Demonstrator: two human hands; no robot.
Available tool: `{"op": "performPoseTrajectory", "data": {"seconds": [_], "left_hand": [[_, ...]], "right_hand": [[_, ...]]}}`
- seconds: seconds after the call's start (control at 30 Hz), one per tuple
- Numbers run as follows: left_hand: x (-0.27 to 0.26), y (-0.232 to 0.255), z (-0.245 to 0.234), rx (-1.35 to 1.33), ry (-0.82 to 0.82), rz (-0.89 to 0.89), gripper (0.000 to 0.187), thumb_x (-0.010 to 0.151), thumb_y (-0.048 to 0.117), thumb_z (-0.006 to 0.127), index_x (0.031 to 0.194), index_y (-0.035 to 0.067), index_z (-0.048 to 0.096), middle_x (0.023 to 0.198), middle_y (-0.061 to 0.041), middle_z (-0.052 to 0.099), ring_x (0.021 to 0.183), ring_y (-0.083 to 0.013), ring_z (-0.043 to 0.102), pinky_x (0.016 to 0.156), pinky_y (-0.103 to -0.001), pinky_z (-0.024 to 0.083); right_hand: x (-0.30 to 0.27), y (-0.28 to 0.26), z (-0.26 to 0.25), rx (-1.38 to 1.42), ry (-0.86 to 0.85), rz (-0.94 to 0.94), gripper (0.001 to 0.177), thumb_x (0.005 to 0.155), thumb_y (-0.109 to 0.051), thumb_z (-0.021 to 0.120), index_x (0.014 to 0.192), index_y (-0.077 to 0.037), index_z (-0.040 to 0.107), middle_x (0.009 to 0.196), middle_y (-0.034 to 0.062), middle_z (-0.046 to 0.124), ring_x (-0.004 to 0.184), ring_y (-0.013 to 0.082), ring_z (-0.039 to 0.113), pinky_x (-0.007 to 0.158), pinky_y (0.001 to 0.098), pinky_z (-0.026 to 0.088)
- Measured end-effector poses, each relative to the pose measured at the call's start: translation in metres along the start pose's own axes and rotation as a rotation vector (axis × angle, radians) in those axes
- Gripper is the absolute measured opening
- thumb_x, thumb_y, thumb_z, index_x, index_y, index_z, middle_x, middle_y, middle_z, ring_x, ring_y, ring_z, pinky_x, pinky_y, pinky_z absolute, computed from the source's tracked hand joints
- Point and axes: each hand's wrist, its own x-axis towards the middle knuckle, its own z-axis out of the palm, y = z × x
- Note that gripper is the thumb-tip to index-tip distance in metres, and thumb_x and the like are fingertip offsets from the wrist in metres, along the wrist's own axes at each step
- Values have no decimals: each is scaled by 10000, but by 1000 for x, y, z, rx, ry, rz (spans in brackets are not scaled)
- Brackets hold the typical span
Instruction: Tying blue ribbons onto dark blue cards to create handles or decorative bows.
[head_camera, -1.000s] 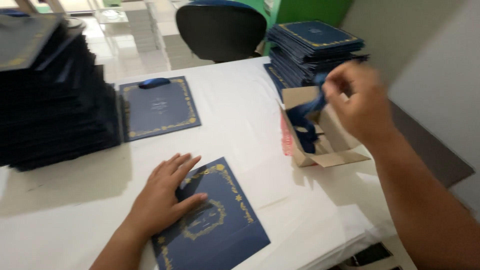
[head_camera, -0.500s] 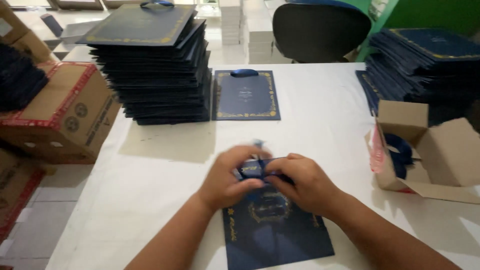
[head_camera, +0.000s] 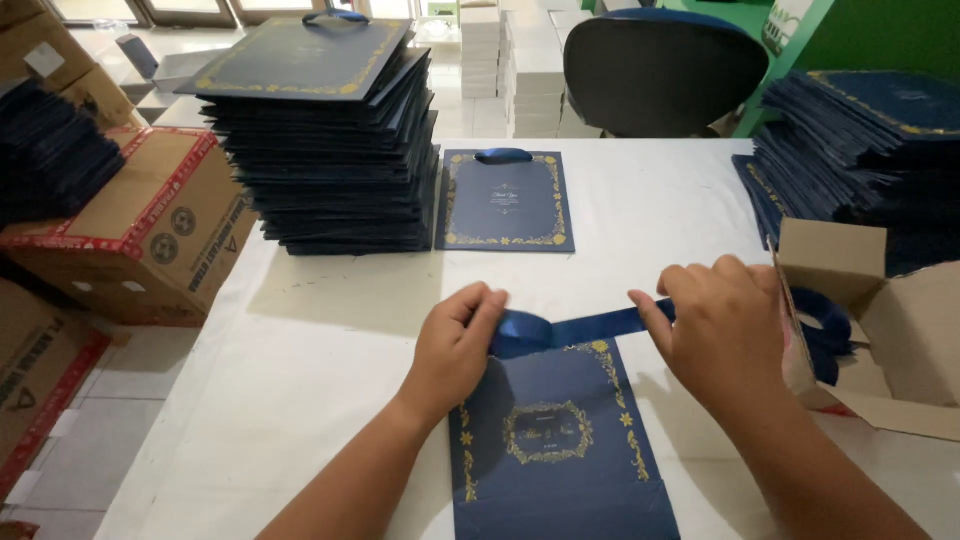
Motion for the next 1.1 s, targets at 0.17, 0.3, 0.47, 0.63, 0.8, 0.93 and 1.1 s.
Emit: {"op": "performPoseTrajectory", "data": {"seconds": [0.17,0.3,0.47,0.63,0.8,0.93,1.1], "left_hand": [[-9,9,10,-153,94,-101,416,1097,307,473,770,90,610,617,-70,593,627,-166,545,623,-290,458],[-20,30,22,-296,-11,-295,277,1078,318,465,877,143,540,775,-73,730,603,-143,610,555,-268,503],[-34,31,34,-428,7,-200,281,1089,286,498,841,156,521,721,24,493,664,-91,469,647,-271,421],[-37,23,40,-560,79,-187,257,1080,292,510,879,134,533,747,12,486,698,-105,459,683,-273,393],[-37,14,46,-572,155,-109,226,1045,251,583,851,138,556,724,12,532,694,-91,494,668,-264,435],[-42,26,53,-461,82,43,154,959,200,650,985,69,727,1083,-113,767,1063,-202,724,969,-326,565],[-47,46,44,-215,-6,231,210,1016,259,568,1074,138,730,1187,-58,764,1204,-237,692,1039,-397,557]], "right_hand": [[-12,-7,40,-71,194,-65,255,929,-324,680,1150,-208,730,1054,57,707,1139,268,623,1102,522,331],[-23,-59,7,733,169,-168,577,878,-324,725,1345,-8,604,1229,184,667,1173,351,581,1152,547,342],[-37,-85,-2,987,-177,-66,1056,825,-352,832,1638,-137,193,1110,79,699,1066,257,649,1038,429,440],[-31,-86,-6,1155,-289,99,1042,799,-165,824,1631,-215,198,957,-2,827,1063,175,754,1053,350,482],[-33,-90,-24,1487,-209,136,1050,779,-308,809,1616,-153,194,1120,116,796,1089,198,785,1054,348,541],[-35,-94,-12,1669,-131,372,824,882,-197,706,1612,-128,329,763,16,533,796,118,598,831,287,485],[-34,-86,-14,1508,-74,322,563,1012,-286,505,1546,-115,457,670,-28,419,524,53,339,514,239,338]]}}
